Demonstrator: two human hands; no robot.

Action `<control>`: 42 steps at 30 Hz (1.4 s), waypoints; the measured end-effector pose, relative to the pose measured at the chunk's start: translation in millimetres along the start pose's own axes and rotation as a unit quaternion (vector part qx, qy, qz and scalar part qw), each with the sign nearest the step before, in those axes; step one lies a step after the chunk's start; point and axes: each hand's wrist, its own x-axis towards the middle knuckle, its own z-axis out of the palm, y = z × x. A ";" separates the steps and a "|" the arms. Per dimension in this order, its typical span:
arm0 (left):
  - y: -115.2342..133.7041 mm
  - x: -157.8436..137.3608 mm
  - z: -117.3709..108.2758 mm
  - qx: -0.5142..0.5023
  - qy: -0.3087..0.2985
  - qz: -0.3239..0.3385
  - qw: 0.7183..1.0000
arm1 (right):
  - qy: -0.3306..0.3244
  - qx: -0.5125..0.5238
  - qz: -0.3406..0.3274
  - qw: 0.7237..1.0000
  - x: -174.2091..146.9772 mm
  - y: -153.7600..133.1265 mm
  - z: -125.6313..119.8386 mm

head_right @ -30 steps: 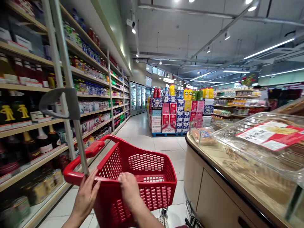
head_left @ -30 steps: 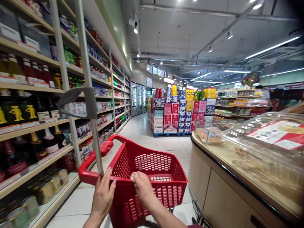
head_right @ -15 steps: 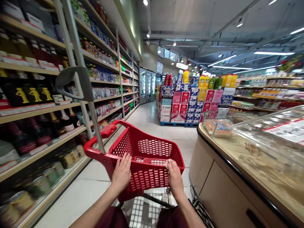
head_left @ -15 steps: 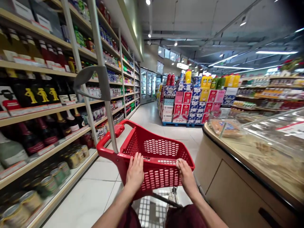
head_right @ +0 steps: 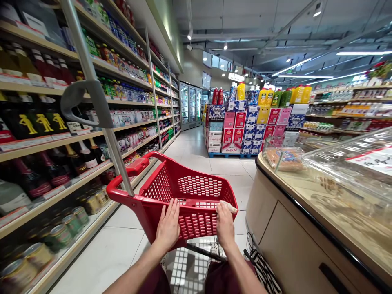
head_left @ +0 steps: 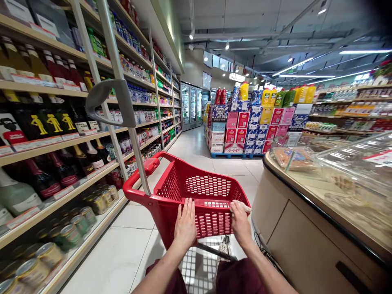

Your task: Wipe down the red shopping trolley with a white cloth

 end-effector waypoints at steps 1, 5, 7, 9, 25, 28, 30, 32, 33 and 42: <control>-0.1 -0.5 -0.3 0.000 0.002 0.003 1.000 | -0.012 0.011 -0.021 1.000 1.0 -3.3 1.6; -1.2 -3.4 -6.0 -0.015 0.014 -0.005 1.000 | -0.035 0.029 0.011 0.999 8.5 -2.9 -15.6; 4.2 -1.4 -11.9 -0.058 0.009 -0.005 0.998 | -0.034 0.062 0.058 0.996 14.1 -6.7 -32.3; 16.1 5.6 -17.7 -0.166 -0.005 -0.001 0.986 | -0.045 0.138 0.087 0.986 20.4 -23.6 -46.6; 80.2 28.1 -20.3 -0.848 -0.199 -0.273 0.409 | -0.074 0.123 -0.011 0.990 -11.3 -83.0 -18.2; 73.1 24.8 -17.9 -0.811 -0.230 -0.245 0.479 | -0.105 0.134 -0.038 0.985 -22.4 -80.0 -17.3; 70.9 24.4 -14.4 -0.759 -0.225 -0.211 0.573 | -0.117 0.164 -0.039 0.979 -21.5 -75.3 -18.0; 66.3 25.3 -15.4 -0.729 -0.222 -0.190 0.619 | -0.119 0.168 -0.046 0.978 -13.7 -62.2 -21.2; 61.4 25.7 -18.4 -0.718 -0.216 -0.186 0.634 | -0.106 0.159 -0.047 0.981 -8.0 -51.6 -24.0; -19.7 16.2 -36.8 -0.044 -0.007 -0.054 0.998 | 0.018 0.021 -0.034 0.999 2.6 -24.2 11.5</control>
